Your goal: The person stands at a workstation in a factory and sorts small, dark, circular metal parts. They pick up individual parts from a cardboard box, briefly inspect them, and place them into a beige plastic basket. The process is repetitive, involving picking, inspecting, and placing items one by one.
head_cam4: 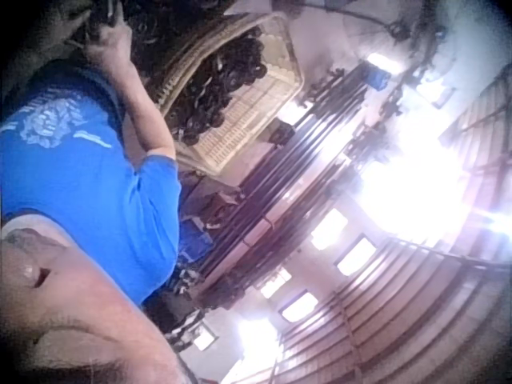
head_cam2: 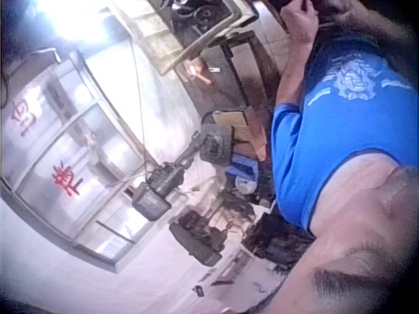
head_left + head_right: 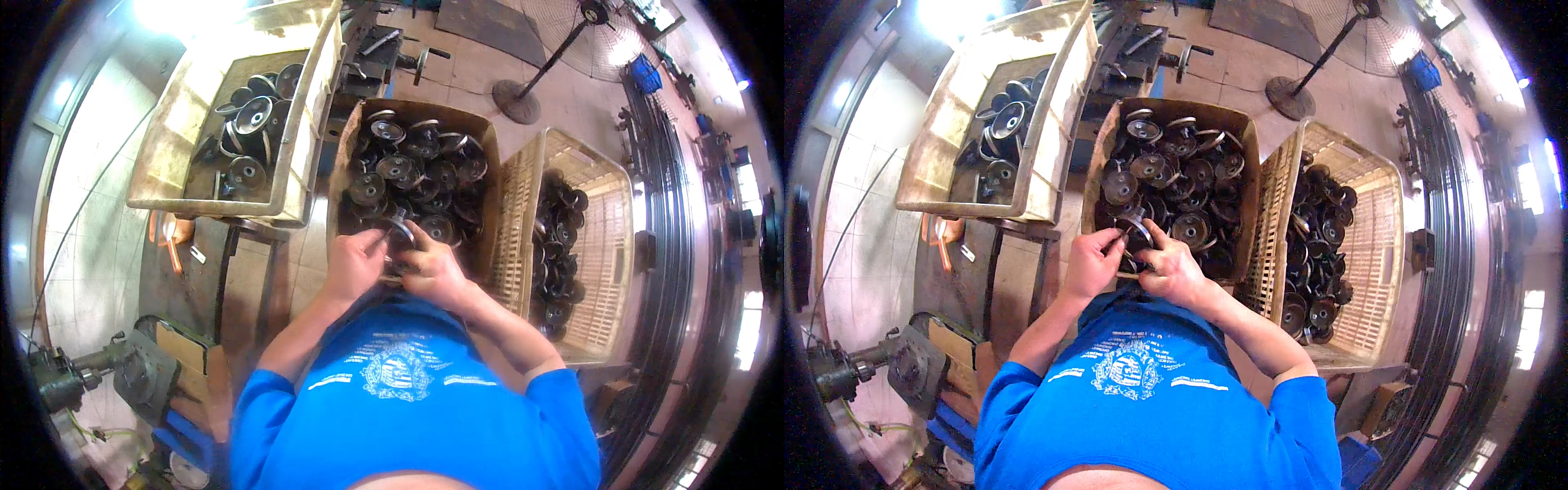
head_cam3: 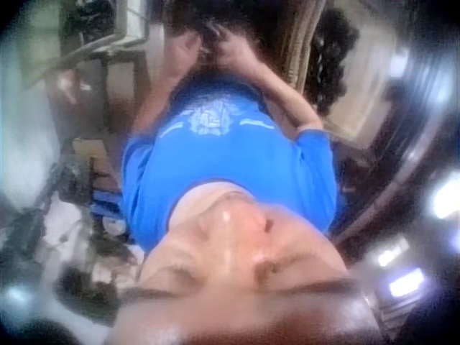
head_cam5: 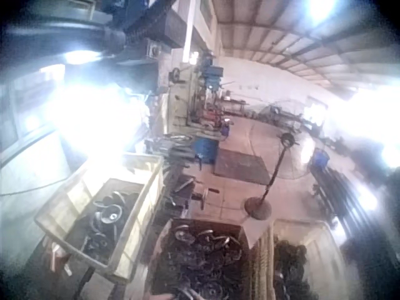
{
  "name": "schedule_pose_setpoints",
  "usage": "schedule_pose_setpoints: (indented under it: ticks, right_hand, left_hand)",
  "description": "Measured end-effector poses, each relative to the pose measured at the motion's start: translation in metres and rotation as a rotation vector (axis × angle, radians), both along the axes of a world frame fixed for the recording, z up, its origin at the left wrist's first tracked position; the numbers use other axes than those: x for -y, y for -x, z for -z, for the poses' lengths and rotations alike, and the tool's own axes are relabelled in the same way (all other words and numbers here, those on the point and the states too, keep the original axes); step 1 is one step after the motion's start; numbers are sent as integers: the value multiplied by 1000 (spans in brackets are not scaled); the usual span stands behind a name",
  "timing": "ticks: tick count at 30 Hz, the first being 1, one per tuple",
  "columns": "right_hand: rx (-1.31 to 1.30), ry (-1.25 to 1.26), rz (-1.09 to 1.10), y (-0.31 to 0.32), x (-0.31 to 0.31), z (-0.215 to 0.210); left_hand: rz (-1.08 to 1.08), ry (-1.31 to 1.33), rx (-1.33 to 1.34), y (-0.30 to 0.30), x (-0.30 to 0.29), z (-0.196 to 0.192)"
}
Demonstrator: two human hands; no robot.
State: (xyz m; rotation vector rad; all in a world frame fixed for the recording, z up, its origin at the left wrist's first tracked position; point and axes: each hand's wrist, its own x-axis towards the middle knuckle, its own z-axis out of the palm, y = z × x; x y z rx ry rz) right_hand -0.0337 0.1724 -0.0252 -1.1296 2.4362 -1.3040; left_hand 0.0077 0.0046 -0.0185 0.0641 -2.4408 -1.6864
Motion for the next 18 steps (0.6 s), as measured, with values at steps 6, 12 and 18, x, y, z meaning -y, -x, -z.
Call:
schedule_pose_setpoints:
  ticks: [6, 12, 18]
  right_hand:
    - [47, 3, 47, 9, 11, -13]
    - [10, 175, 82, 64, 40, -85]
    - [-214, 91, -96, 155, 199, -153]
  left_hand:
    - [-91, 216, -228, -3, 1, 8]
    - [-182, -19, 1, -31, 15, 5]
    - [-229, -142, 3, -53, 46, 26]
